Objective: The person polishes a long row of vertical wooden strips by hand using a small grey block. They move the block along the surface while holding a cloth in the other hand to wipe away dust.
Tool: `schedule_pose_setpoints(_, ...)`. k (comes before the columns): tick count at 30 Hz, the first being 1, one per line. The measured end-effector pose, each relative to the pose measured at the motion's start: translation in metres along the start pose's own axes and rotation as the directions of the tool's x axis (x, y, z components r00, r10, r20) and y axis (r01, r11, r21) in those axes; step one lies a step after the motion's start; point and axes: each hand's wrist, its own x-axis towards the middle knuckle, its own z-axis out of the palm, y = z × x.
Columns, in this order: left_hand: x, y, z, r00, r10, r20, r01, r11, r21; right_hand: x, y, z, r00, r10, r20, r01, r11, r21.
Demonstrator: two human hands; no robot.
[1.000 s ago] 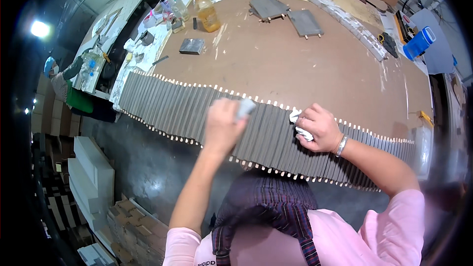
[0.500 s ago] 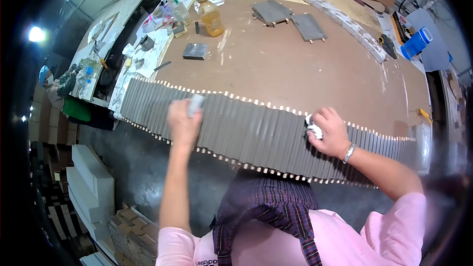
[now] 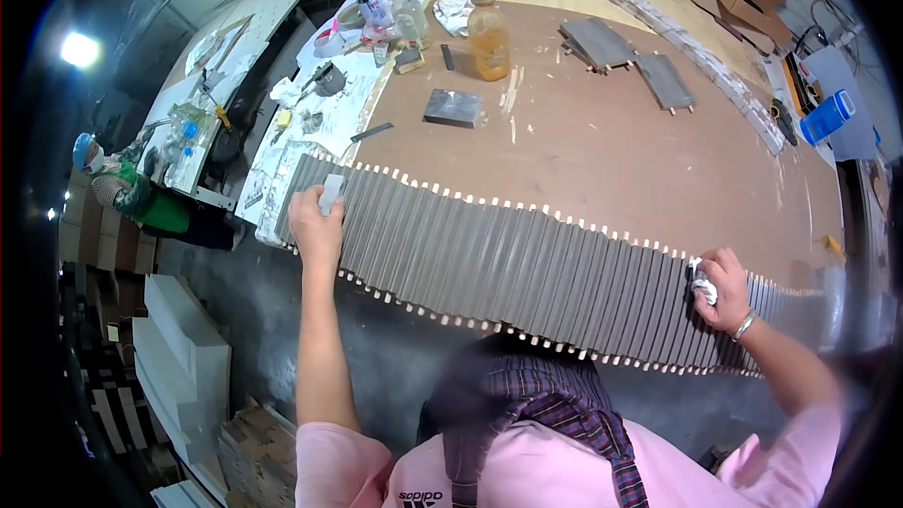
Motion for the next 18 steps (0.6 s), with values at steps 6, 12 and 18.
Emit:
schedule_pose_setpoints(6,-0.005,0.055,0.014,0.907,0.411,0.089,-0.399,0.908,-0.127,-0.001,-0.006,-0.004,0.998,0.068,0.002,-0.067,0.991,-0.117)
schedule_pose_setpoints(12,0.045,-0.042,0.003,0.996,0.085,-0.017,-0.086,0.995,-0.058,0.002,-0.010,0.000,0.997,0.073,0.018,-0.071,0.993,-0.099)
schedule_pose_setpoints(18,0.044,-0.023,0.010,0.964,0.261,0.040,-0.257,0.962,-0.091,-0.002,-0.009,-0.002,0.996,0.090,0.024,-0.087,0.992,-0.096)
